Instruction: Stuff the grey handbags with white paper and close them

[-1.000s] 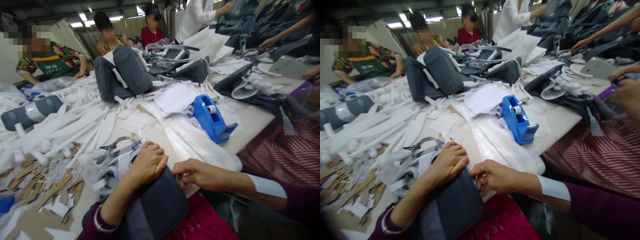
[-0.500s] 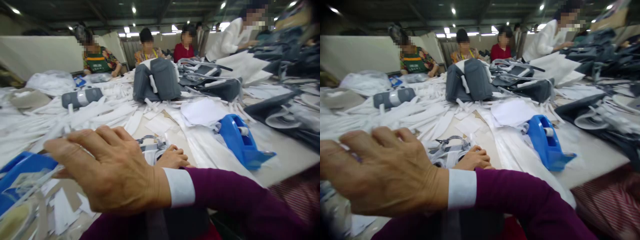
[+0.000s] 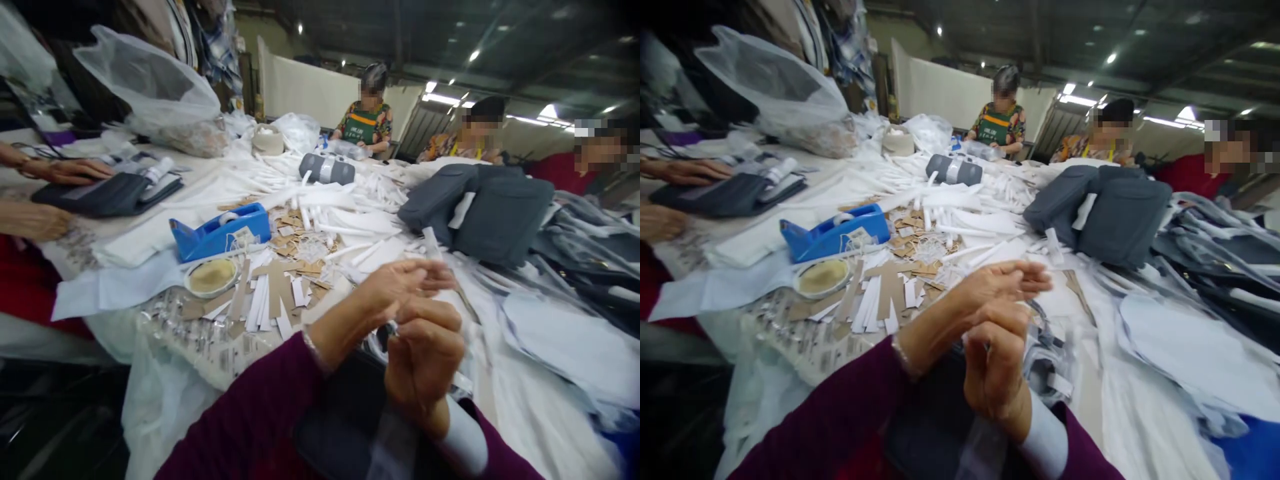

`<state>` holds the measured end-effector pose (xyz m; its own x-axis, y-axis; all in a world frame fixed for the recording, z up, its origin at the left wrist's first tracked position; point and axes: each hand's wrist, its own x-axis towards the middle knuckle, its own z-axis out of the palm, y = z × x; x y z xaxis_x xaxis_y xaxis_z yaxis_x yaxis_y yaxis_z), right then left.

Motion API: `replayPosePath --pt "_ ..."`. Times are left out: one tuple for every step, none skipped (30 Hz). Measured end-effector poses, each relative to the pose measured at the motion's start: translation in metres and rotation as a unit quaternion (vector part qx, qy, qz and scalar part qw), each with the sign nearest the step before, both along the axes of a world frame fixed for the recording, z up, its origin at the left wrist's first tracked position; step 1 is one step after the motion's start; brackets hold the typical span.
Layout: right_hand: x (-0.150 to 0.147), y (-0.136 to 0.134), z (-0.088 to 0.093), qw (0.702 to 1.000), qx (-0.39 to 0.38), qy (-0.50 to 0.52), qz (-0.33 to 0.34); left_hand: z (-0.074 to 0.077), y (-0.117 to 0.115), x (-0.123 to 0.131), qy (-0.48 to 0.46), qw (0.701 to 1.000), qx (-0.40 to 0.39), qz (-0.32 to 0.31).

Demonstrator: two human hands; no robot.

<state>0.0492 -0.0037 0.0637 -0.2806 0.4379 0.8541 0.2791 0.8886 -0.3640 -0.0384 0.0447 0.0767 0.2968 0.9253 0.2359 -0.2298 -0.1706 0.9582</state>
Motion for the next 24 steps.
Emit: replayPosePath --pt "-0.004 0.002 -0.002 0.999 -0.012 -0.026 0.023 0.0 -0.009 -0.022 -0.037 0.997 -0.028 0.067" --pt "-0.008 0.004 -0.004 0.992 -0.032 -0.104 0.063 -0.002 -0.021 -0.043 -0.053 0.987 -0.048 0.146" --pt "-0.012 0.006 -0.007 0.974 -0.051 -0.195 0.102 -0.005 -0.038 -0.064 -0.044 0.975 -0.054 0.213" --pt "-0.015 0.008 -0.01 0.95 -0.065 -0.275 0.134 -0.009 -0.058 -0.082 -0.021 0.962 -0.053 0.268" --pt "-0.017 0.009 -0.013 0.924 -0.074 -0.34 0.16 -0.015 -0.08 -0.096 0.012 0.949 -0.057 0.31" --pt "-0.019 0.01 -0.016 0.9 -0.08 -0.388 0.181 -0.022 -0.103 -0.106 0.048 0.936 -0.069 0.341" --pt "-0.02 0.01 -0.018 0.881 -0.083 -0.422 0.199 -0.03 -0.125 -0.112 0.077 0.925 -0.092 0.361" --pt "-0.021 0.01 -0.02 0.866 -0.086 -0.445 0.213 -0.04 -0.145 -0.114 0.089 0.916 -0.12 0.372" --pt "-0.022 0.009 -0.02 0.857 -0.09 -0.456 0.222 -0.051 -0.162 -0.113 0.085 0.913 -0.147 0.37" --pt "-0.022 0.008 -0.021 0.853 -0.094 -0.46 0.226 -0.061 -0.176 -0.109 0.066 0.913 -0.171 0.364" --pt "-0.023 0.007 -0.02 0.855 -0.097 -0.457 0.226 -0.07 -0.186 -0.103 0.042 0.915 -0.193 0.351" --pt "-0.023 0.007 -0.019 0.859 -0.1 -0.45 0.223 -0.077 -0.193 -0.096 0.016 0.918 -0.215 0.333" --pt "-0.024 0.007 -0.019 0.864 -0.101 -0.442 0.221 -0.083 -0.198 -0.09 -0.006 0.92 -0.236 0.312" --pt "-0.025 0.007 -0.018 0.868 -0.1 -0.434 0.219 -0.087 -0.2 -0.085 -0.025 0.922 -0.256 0.289" --pt "-0.026 0.007 -0.018 0.872 -0.097 -0.427 0.219 -0.09 -0.201 -0.081 -0.041 0.924 -0.274 0.265" --pt "-0.027 0.007 -0.017 0.875 -0.094 -0.421 0.219 -0.092 -0.2 -0.078 -0.056 0.925 -0.29 0.24" --pt "-0.028 0.008 -0.017 0.877 -0.092 -0.416 0.22 -0.093 -0.198 -0.075 -0.074 0.926 -0.3 0.217" --pt "-0.029 0.008 -0.017 0.879 -0.092 -0.412 0.221 -0.094 -0.195 -0.073 -0.093 0.926 -0.307 0.198" --pt "-0.03 0.008 -0.016 0.88 -0.093 -0.409 0.222 -0.095 -0.191 -0.071 -0.111 0.926 -0.313 0.18" --pt "-0.03 0.008 -0.016 0.881 -0.096 -0.407 0.222 -0.097 -0.186 -0.069 -0.126 0.925 -0.317 0.167" --pt "-0.031 0.008 -0.015 0.881 -0.099 -0.406 0.223 -0.098 -0.181 -0.067 -0.137 0.923 -0.322 0.16" --pt "-0.031 0.009 -0.014 0.882 -0.101 -0.404 0.223 -0.099 -0.176 -0.064 -0.143 0.92 -0.329 0.156" --pt "-0.032 0.009 -0.013 0.882 -0.104 -0.403 0.223 -0.099 -0.17 -0.062 -0.145 0.917 -0.339 0.152" --pt "-0.032 0.009 -0.012 0.882 -0.106 -0.401 0.224 -0.099 -0.164 -0.059 -0.142 0.913 -0.351 0.149"
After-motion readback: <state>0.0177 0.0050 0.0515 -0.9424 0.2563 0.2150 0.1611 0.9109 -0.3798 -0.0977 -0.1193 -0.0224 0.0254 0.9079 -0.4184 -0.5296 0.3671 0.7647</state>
